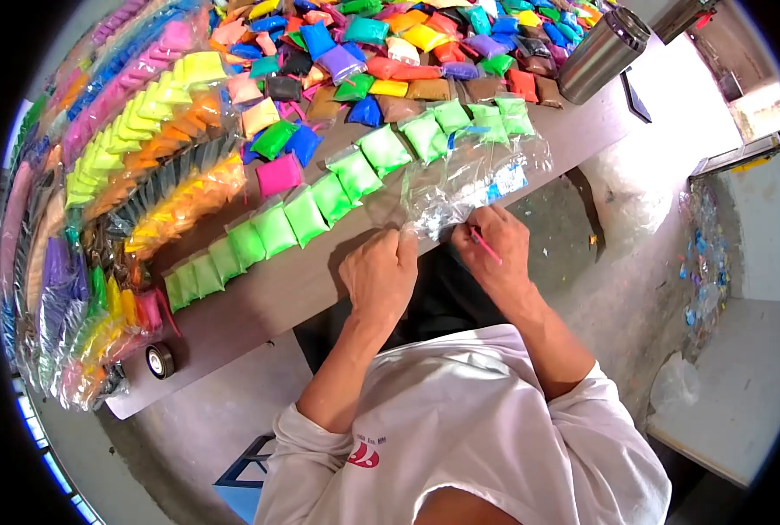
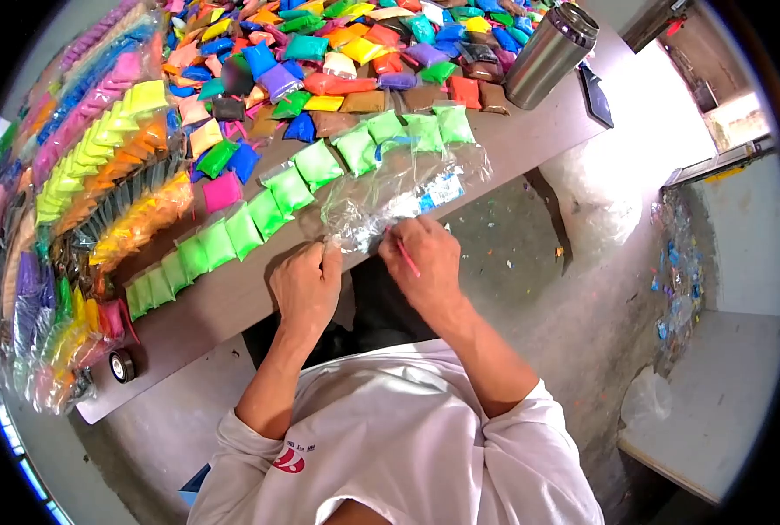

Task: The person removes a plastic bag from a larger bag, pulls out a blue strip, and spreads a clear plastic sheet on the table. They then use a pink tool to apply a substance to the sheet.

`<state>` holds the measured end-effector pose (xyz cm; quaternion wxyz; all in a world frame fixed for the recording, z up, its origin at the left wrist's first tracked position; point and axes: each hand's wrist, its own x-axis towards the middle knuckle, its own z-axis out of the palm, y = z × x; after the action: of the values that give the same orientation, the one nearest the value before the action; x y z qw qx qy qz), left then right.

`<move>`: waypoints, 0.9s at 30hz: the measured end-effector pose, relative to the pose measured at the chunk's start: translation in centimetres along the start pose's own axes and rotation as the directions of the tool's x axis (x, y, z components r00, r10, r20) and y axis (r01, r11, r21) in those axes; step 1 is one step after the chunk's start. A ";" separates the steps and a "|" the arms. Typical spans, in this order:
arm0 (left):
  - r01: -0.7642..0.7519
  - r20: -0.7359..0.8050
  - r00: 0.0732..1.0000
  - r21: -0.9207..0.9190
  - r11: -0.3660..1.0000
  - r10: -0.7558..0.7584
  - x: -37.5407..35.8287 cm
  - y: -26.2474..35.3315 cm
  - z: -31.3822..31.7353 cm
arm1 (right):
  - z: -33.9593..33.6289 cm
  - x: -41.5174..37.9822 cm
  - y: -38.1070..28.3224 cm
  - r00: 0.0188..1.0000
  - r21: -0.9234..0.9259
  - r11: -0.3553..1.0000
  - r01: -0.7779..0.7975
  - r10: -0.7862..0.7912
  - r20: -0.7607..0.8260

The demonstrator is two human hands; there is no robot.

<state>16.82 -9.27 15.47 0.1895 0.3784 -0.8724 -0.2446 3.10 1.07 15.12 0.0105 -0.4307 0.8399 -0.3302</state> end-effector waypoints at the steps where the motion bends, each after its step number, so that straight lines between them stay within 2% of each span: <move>1: -0.001 -0.001 1.000 -0.002 1.000 0.001 0.1 0.0 0.0 | 0.3 -0.6 -0.7 0.994 0.049 0.993 0.104 -0.101 -0.045; 2: 0.000 0.002 1.000 -0.011 1.000 0.000 0.1 0.0 0.0 | 0.7 -1.2 -1.5 0.975 0.094 0.973 0.209 -0.200 -0.093; 4: 0.007 0.011 1.000 -0.015 1.000 -0.007 -0.1 -0.2 0.1 | 1.7 -1.8 -2.2 0.981 0.133 0.973 0.187 -0.178 -0.081; 7: -0.011 -0.008 1.000 -0.012 1.000 0.011 -0.1 -0.3 0.1 | 1.6 -0.6 0.2 0.979 -0.014 0.988 0.156 -0.156 -0.130; 8: -0.017 -0.014 1.000 -0.017 1.000 0.017 -0.2 -0.3 0.0 | 0.6 0.0 0.6 0.989 0.053 0.996 0.068 -0.061 -0.136; 10: -0.033 -0.031 0.999 -0.025 0.999 0.032 0.2 -0.1 0.0 | -0.2 -0.2 0.0 0.982 0.032 0.988 0.148 -0.143 -0.123; 13: -0.021 -0.008 1.000 -0.029 0.999 0.021 0.0 -0.2 0.0 | 1.8 -1.9 -3.1 0.973 0.193 0.955 0.224 -0.205 -0.110; 14: -0.027 -0.009 1.000 -0.028 0.999 0.026 0.0 -0.2 -0.1 | 2.1 -1.8 -2.6 0.973 0.193 0.955 0.223 -0.205 -0.108; 16: -0.032 -0.009 0.999 -0.029 0.999 0.032 0.1 -0.3 0.0 | 2.2 -1.1 -1.2 0.979 0.107 0.974 0.198 -0.191 -0.067; 17: -0.046 -0.016 0.999 -0.013 0.999 0.046 0.1 -0.4 0.1 | 1.7 -0.9 -0.3 0.987 0.010 0.991 0.130 -0.128 -0.100; 18: -0.061 -0.021 0.998 0.002 0.998 0.061 0.0 -0.4 0.1 | 0.8 -0.4 -0.1 0.997 0.125 0.992 0.033 -0.024 -0.072; 20: -0.047 -0.012 0.999 0.005 0.999 0.047 0.1 -0.2 0.0 | 0.8 -0.6 -0.4 0.986 0.058 0.989 0.135 -0.128 -0.111; 22: -0.022 0.014 1.000 0.014 1.000 0.021 0.0 -0.3 0.0 | 2.1 -1.6 -2.4 0.974 0.173 0.962 0.213 -0.196 -0.110; 24: -0.014 0.016 1.000 -0.039 0.999 0.014 0.0 -0.3 -0.1 | 2.8 -1.7 -2.5 0.976 0.216 0.953 0.212 -0.198 -0.086; 26: -0.013 0.029 0.999 -0.019 1.000 0.014 0.0 -0.4 -0.1 | 2.9 -0.7 -0.3 0.987 0.028 0.991 0.134 -0.131 -0.088; 27: -0.010 0.042 0.999 -0.004 1.000 0.010 0.0 -0.4 -0.1 | 1.7 0.1 0.1 0.992 -0.002 0.999 0.054 -0.054 -0.111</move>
<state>17.09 -9.49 15.31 0.1730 0.3683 -0.8777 -0.2531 3.46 0.12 13.71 -0.0449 -0.4342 0.8271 -0.3540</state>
